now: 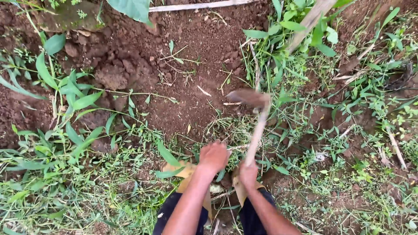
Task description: Using a small hand hoe to remove weeds from the soil around a young plant and a wooden stake.
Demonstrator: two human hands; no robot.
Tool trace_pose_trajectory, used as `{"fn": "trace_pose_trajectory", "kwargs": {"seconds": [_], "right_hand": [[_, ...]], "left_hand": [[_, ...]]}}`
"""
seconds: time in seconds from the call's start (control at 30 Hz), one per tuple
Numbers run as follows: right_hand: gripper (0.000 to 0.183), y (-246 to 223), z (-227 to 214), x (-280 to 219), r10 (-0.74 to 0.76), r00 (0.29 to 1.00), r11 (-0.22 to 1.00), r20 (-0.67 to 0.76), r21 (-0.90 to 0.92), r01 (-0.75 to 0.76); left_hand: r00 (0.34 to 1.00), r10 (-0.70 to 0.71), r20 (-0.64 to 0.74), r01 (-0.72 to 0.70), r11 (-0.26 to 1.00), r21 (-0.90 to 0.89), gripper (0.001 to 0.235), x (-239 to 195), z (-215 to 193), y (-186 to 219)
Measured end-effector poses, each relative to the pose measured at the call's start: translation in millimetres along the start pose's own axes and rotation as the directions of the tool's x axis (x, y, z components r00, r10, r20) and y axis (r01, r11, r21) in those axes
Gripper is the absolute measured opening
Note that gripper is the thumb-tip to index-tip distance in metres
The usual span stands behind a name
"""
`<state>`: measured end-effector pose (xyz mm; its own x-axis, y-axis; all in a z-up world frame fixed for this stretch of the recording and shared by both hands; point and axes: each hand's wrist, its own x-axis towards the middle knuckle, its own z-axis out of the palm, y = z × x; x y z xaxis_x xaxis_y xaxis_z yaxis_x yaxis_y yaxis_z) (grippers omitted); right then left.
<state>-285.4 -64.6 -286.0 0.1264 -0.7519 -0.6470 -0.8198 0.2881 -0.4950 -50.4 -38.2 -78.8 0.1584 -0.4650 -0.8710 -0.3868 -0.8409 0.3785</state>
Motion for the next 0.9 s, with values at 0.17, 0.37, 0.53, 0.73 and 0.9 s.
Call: {"fn": "trace_pose_trajectory", "kwargs": {"seconds": [0.17, 0.37, 0.53, 0.73, 0.9], "right_hand": [[0.035, 96, -24, -50, 0.092, 0.943, 0.979, 0.320, -0.200, -0.028], [0.029, 84, -50, -73, 0.332, 0.901, 0.941, 0.279, -0.165, -0.296], [0.052, 32, -101, -90, 0.375, 0.908, 0.927, 0.186, -0.055, -0.372], [0.012, 38, -192, -78, 0.373, 0.926, 0.892, 0.056, 0.252, -0.374], [0.014, -14, -304, -113, 0.404, 0.901, 0.892, 0.156, 0.152, -0.426]], "left_hand": [[0.999, -0.025, 0.028, 0.023, 0.997, 0.070, 0.025, 23, 17, -4], [0.999, -0.049, -0.003, 0.050, 0.998, 0.033, 0.023, 15, 12, 4], [0.975, 0.035, -0.219, -0.050, 0.997, -0.062, 0.022, 14, 46, -1], [0.867, 0.078, -0.493, -0.196, 0.962, -0.192, 0.009, -37, 81, 26], [0.774, -0.006, -0.633, -0.257, 0.911, -0.322, 0.015, -111, 114, 41]]}}
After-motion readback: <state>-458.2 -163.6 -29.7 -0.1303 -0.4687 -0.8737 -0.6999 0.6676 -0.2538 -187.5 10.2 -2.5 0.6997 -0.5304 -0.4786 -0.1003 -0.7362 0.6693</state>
